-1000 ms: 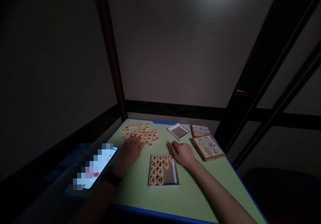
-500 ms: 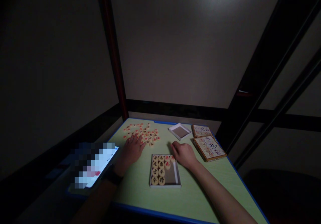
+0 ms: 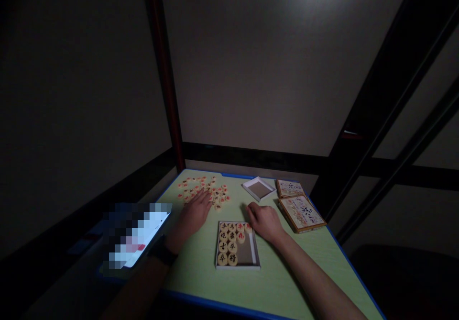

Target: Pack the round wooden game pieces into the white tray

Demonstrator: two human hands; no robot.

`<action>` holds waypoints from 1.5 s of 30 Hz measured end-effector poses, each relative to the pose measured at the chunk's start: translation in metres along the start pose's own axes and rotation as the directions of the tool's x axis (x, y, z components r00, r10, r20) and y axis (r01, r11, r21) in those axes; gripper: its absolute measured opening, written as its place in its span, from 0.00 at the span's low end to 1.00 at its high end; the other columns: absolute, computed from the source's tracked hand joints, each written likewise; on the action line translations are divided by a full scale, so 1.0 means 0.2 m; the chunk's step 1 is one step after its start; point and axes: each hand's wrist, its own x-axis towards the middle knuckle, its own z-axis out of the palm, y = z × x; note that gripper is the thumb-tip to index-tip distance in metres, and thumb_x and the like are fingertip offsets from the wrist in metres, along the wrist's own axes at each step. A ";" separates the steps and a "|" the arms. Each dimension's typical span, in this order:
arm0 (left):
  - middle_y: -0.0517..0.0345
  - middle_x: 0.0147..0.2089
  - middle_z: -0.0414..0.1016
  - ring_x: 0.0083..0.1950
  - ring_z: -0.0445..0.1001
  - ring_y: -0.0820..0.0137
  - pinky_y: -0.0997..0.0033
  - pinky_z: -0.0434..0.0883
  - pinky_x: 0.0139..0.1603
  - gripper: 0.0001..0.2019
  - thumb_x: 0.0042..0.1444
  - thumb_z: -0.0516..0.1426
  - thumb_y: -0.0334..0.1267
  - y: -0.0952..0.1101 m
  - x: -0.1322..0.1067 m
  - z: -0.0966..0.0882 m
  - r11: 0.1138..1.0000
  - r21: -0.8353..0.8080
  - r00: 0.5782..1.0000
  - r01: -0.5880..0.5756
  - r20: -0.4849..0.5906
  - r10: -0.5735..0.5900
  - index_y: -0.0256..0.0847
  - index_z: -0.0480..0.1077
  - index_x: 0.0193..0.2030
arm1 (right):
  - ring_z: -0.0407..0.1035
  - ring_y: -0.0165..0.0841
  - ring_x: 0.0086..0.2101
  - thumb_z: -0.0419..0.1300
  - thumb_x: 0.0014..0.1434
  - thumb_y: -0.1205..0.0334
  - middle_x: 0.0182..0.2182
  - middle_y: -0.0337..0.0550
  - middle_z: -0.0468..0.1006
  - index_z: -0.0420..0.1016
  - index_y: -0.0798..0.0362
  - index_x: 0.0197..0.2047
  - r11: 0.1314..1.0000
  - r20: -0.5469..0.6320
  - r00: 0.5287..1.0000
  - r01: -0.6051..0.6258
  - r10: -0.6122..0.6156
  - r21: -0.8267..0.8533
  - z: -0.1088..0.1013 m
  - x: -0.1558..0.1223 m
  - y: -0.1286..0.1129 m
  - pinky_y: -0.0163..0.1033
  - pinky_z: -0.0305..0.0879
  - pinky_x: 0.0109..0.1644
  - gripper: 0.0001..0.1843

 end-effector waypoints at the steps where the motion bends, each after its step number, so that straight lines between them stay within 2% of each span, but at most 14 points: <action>1: 0.45 0.62 0.72 0.66 0.65 0.62 0.60 0.62 0.68 0.17 0.67 0.47 0.32 0.02 0.00 -0.02 0.999 -0.029 1.000 -0.027 -0.006 0.027 0.34 0.70 0.58 | 0.77 0.39 0.28 0.43 0.70 0.54 0.27 0.49 0.83 0.77 0.52 0.41 1.000 -0.008 1.000 -0.004 0.004 -0.002 0.00 0.00 0.00 0.37 0.55 0.30 0.22; 5: 0.50 0.53 0.77 0.55 0.73 0.66 0.64 0.69 0.60 0.15 0.66 0.47 0.29 0.09 0.00 -0.09 0.992 -0.105 0.997 -0.068 0.020 0.071 0.39 0.73 0.51 | 0.78 0.40 0.29 0.43 0.70 0.54 0.28 0.49 0.83 0.77 0.52 0.41 1.000 -0.039 0.999 -0.016 0.016 -0.004 0.00 0.00 0.00 0.37 0.56 0.31 0.22; 9: 0.51 0.44 0.77 0.48 0.73 0.65 0.63 0.71 0.55 0.10 0.65 0.49 0.30 0.13 0.00 -0.14 0.995 -0.087 0.996 -0.058 0.061 0.063 0.40 0.72 0.43 | 0.78 0.40 0.29 0.44 0.70 0.53 0.28 0.49 0.84 0.77 0.52 0.40 1.000 -0.048 0.999 -0.020 0.021 0.004 0.00 0.00 0.00 0.37 0.56 0.31 0.22; 16: 0.54 0.44 0.75 0.48 0.73 0.66 0.65 0.69 0.55 0.08 0.66 0.49 0.31 0.15 0.00 -0.16 0.990 -0.097 0.986 -0.099 0.124 0.111 0.41 0.70 0.41 | 0.78 0.40 0.30 0.43 0.69 0.53 0.30 0.50 0.84 0.77 0.54 0.41 0.997 -0.025 0.998 -0.050 0.052 0.054 0.00 0.00 0.00 0.37 0.58 0.32 0.23; 20: 0.54 0.45 0.75 0.49 0.73 0.67 0.66 0.68 0.56 0.09 0.66 0.49 0.31 0.15 0.00 -0.16 0.988 -0.116 0.980 -0.100 0.161 0.118 0.42 0.70 0.41 | 0.77 0.39 0.30 0.43 0.69 0.51 0.28 0.48 0.83 0.77 0.53 0.42 0.982 0.006 0.999 -0.051 0.051 0.181 0.00 0.00 0.00 0.37 0.60 0.33 0.24; 25: 0.54 0.46 0.76 0.49 0.73 0.67 0.67 0.69 0.54 0.07 0.65 0.51 0.32 0.16 0.00 -0.17 0.991 -0.127 0.970 -0.053 0.228 0.081 0.43 0.70 0.41 | 0.75 0.38 0.28 0.43 0.68 0.50 0.26 0.47 0.81 0.77 0.53 0.37 0.954 0.044 0.998 -0.056 0.045 0.293 0.01 0.01 0.00 0.37 0.59 0.33 0.24; 29: 0.55 0.44 0.76 0.47 0.74 0.66 0.68 0.69 0.51 0.05 0.63 0.54 0.34 0.16 0.00 -0.17 0.991 -0.131 0.964 -0.030 0.257 0.063 0.43 0.70 0.39 | 0.73 0.37 0.27 0.44 0.67 0.52 0.25 0.47 0.80 0.76 0.53 0.35 0.956 0.072 0.997 -0.045 0.025 0.290 0.01 0.01 0.00 0.37 0.58 0.32 0.23; 40: 0.55 0.42 0.77 0.44 0.74 0.66 0.69 0.69 0.48 0.05 0.63 0.54 0.35 0.15 -0.01 -0.14 0.989 -0.135 0.962 -0.066 0.256 0.099 0.43 0.70 0.37 | 0.72 0.35 0.26 0.45 0.67 0.55 0.23 0.45 0.79 0.74 0.53 0.31 0.966 0.120 0.992 -0.001 -0.031 0.257 -0.02 0.01 -0.02 0.36 0.55 0.32 0.21; 43: 0.55 0.42 0.77 0.45 0.75 0.66 0.69 0.69 0.49 0.06 0.63 0.53 0.35 0.15 0.00 -0.15 0.993 -0.113 0.967 -0.023 0.250 0.050 0.43 0.71 0.37 | 0.73 0.36 0.26 0.46 0.67 0.54 0.24 0.45 0.79 0.76 0.53 0.33 0.968 0.108 0.994 -0.008 -0.020 0.250 -0.01 0.01 -0.02 0.36 0.56 0.31 0.21; 45: 0.54 0.44 0.77 0.47 0.75 0.66 0.69 0.69 0.50 0.07 0.64 0.52 0.35 0.13 0.02 -0.16 0.995 -0.086 0.976 0.050 0.217 -0.030 0.43 0.71 0.39 | 0.74 0.37 0.27 0.45 0.67 0.53 0.25 0.46 0.80 0.77 0.53 0.35 0.968 0.077 0.997 -0.037 0.018 0.248 0.00 0.01 -0.01 0.37 0.57 0.32 0.22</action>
